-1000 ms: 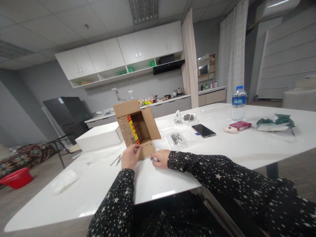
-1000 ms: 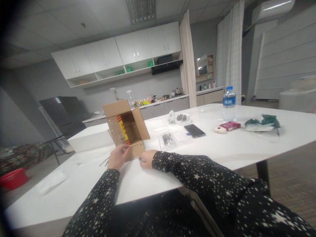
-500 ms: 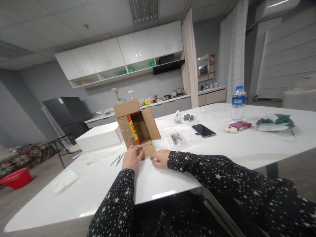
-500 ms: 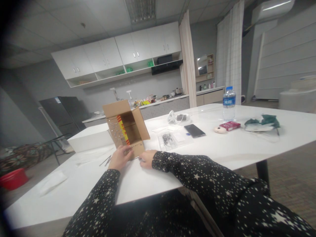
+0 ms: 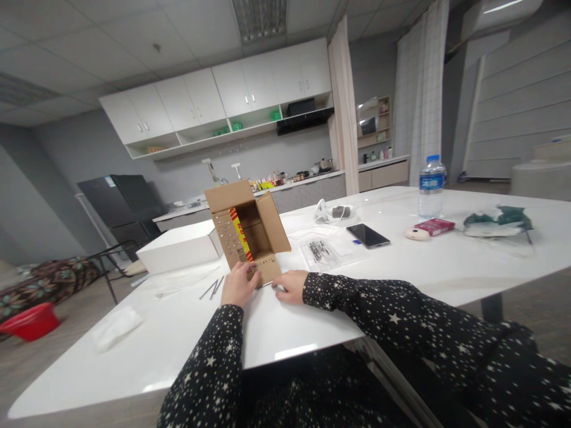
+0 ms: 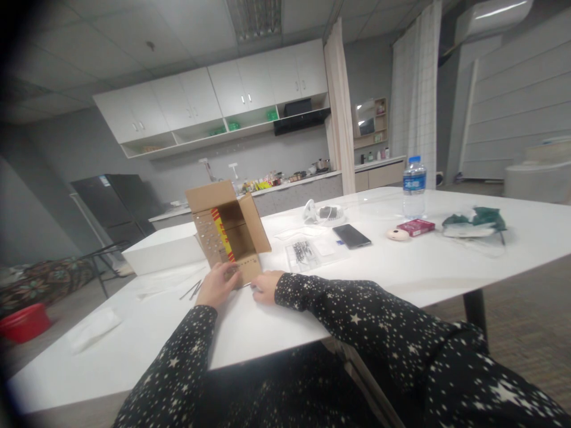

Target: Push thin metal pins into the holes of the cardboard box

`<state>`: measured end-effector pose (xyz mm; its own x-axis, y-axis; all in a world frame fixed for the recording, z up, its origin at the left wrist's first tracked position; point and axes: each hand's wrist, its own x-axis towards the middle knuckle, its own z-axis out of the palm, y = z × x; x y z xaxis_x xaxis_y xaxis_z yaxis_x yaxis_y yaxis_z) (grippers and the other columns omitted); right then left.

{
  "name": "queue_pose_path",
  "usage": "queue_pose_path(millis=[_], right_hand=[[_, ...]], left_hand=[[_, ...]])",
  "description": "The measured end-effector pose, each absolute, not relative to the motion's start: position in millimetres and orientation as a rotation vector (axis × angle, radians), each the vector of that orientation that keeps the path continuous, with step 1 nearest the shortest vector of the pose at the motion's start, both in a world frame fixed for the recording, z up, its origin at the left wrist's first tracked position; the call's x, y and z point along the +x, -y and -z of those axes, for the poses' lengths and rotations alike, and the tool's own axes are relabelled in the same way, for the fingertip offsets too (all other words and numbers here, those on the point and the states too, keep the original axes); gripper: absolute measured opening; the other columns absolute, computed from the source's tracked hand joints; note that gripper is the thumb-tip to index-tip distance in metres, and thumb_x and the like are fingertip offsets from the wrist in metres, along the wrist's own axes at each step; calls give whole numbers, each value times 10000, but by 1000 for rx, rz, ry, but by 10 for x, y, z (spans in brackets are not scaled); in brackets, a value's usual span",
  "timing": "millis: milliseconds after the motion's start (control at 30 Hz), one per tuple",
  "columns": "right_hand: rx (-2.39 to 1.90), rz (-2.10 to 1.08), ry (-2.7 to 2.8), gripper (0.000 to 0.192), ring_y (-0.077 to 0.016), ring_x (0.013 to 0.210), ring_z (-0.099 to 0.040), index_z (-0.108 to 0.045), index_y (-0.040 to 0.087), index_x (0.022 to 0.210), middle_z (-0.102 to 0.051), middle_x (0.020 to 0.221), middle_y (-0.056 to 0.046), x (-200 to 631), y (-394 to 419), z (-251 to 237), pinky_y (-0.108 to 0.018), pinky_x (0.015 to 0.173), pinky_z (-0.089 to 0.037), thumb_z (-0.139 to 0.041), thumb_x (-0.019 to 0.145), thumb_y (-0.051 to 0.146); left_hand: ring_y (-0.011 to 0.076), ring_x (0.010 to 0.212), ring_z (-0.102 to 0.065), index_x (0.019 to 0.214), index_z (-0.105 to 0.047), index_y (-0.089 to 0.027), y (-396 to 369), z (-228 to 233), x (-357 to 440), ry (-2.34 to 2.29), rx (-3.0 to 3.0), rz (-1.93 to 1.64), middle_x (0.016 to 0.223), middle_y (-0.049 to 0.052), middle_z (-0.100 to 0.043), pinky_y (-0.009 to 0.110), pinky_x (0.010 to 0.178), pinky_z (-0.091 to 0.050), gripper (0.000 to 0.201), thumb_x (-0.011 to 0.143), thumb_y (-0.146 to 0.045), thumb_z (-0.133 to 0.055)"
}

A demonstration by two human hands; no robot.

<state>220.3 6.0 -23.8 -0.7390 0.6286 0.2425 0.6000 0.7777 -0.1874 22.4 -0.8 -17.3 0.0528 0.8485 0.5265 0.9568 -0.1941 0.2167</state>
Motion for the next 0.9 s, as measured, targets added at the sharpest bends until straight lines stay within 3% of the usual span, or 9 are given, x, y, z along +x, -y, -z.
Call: queue_pose_path(millis=[667, 900], right_hand=[[-959, -150, 2686, 362, -233, 906, -631, -630, 215, 1074, -697, 958, -76, 2204, -45, 218, -295, 728, -448, -457, 772, 316], [-961, -143, 2679, 363, -235, 879, -633, -629, 216, 1069, -697, 935, -73, 2204, -33, 206, -300, 708, -452, -458, 766, 320]], left_hand=[[190, 880, -593, 983, -629, -195, 1, 179, 226, 1814, -2160, 893, 937, 63, -601, 314, 799, -451, 288, 795, -353, -479], [151, 736, -570, 833, -640, -188, -20, 211, 249, 1671, -2407, 846, 803, 38, -623, 282, 717, -452, 188, 777, -308, -507]])
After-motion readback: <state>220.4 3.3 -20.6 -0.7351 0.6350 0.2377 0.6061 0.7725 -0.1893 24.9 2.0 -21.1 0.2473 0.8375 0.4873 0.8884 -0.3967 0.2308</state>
